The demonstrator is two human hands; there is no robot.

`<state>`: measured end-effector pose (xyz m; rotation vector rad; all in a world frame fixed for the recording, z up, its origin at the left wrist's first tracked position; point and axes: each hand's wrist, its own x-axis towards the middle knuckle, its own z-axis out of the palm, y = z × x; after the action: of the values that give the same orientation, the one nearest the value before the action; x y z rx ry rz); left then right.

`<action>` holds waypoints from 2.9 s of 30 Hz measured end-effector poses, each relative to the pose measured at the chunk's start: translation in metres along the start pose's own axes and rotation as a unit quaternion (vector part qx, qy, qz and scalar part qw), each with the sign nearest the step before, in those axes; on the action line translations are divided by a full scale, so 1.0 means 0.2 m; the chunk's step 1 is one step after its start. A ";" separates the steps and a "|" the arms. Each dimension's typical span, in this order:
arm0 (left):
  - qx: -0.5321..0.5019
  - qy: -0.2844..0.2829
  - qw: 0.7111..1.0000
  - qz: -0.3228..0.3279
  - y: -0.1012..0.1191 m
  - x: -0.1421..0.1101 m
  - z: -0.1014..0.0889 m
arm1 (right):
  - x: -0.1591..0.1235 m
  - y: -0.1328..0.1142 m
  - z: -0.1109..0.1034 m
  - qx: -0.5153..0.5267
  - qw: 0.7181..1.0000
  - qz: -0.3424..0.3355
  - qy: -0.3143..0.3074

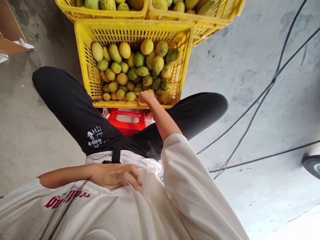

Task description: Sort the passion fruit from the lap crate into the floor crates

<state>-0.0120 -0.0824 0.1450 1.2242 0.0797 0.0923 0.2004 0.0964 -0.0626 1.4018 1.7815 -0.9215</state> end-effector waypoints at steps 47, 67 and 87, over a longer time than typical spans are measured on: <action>-0.007 0.060 0.995 -0.080 -0.09 0.03 -0.27 | 0.33 0.02 0.10 0.214 0.974 -0.054 0.042; -0.104 0.140 0.939 -0.296 -0.07 0.13 -0.52 | 0.49 -0.47 0.06 0.186 0.977 -0.077 0.063; -0.129 0.425 0.872 -0.204 -0.21 -0.04 -0.54 | 0.31 -0.29 0.02 0.074 0.978 -0.147 0.131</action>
<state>-0.0302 0.0033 0.0687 0.7987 1.0628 0.2588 0.1316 0.1134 -0.1109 1.4283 2.2008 -1.0816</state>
